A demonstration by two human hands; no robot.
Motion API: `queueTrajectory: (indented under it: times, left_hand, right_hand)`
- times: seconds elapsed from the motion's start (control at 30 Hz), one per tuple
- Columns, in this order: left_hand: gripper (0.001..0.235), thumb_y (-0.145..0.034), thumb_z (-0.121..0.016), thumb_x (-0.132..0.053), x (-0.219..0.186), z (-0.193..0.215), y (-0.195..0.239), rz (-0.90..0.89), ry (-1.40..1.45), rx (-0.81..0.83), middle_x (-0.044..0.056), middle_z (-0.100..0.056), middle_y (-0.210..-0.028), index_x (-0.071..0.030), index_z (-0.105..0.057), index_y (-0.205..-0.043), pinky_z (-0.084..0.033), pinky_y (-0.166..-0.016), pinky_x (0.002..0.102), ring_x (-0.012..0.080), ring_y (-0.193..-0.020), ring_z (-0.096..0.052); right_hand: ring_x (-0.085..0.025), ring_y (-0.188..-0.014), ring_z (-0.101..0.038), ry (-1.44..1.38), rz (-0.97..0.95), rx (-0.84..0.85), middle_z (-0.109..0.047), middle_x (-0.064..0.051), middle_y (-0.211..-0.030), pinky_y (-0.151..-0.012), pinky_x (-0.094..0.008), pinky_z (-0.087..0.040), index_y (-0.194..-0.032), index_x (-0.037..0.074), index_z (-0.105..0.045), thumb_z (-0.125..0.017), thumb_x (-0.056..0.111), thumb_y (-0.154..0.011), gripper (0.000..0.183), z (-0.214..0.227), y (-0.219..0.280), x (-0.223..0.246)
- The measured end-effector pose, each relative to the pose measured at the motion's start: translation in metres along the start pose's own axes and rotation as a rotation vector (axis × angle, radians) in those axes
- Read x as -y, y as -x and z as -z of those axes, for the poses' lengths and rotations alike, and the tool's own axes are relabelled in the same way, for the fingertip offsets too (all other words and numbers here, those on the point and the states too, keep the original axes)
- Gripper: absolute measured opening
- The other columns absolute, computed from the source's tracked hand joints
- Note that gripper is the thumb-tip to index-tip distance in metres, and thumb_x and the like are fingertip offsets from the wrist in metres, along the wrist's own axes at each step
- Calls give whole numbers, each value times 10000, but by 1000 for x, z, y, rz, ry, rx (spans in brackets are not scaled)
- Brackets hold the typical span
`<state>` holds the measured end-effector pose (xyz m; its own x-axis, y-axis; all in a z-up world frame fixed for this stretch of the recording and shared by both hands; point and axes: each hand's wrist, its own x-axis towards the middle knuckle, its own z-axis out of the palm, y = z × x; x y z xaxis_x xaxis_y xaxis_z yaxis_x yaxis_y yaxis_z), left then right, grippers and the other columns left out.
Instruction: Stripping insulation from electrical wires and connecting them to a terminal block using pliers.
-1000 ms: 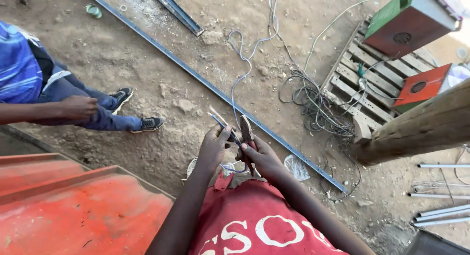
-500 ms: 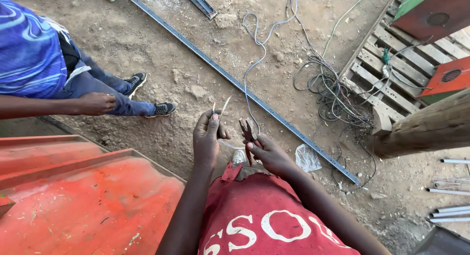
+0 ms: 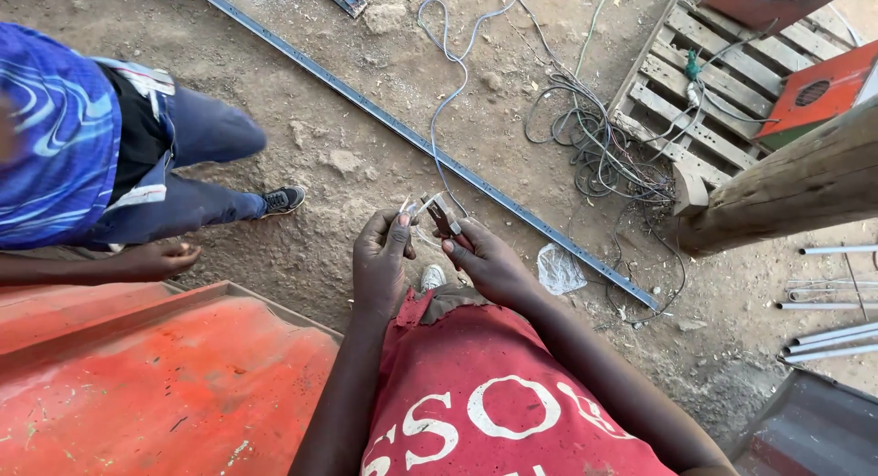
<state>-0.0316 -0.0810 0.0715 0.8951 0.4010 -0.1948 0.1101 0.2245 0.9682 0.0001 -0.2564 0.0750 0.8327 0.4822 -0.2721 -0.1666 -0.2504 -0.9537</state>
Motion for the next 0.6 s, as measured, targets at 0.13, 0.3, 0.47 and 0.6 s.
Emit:
queueTrajectory:
  times: [0.13,0.3,0.47,0.6]
  left_hand:
    - [158,-1039,-625,-128,-15,-9,4,8,-85,51,53,-598,-678,-10,-712,-979,-502,-593,251,86,-562,-539]
    - [159,-1039,-628,-134,-9,-11,5,31,-118,77,77,-634,-715,-17,-706,-963,-503,-589,261,96,-554,-558]
    - [199,-1059,-588,-138,-25,-14,8,75,-156,151,57,-554,-641,-5,-682,-945,-499,-674,276,110,-606,-556]
    - [212,-1055,-598,-161,-46,-22,15,121,-187,231,58,-567,-644,1,-692,-957,-517,-700,291,117,-642,-577]
  right_hand:
    - [-270,-906,-630,13,38,-31,-564,-151,-945,-725,-380,-588,-1068,-6,-622,-599,216,-1053,223,2,3,18]
    - [-497,-952,-626,226,35,-49,-579,-244,-956,-764,-552,-520,-1076,8,-564,-569,322,-1056,315,10,3,21]
    - [-488,-945,-654,385,-8,-114,-634,-182,-916,-792,-549,-544,-1068,124,-614,-704,328,-955,250,12,-1,10]
    - [-476,-865,-667,494,-4,-161,-622,-180,-811,-749,-543,-535,-947,128,-613,-777,407,-884,329,9,-3,7]
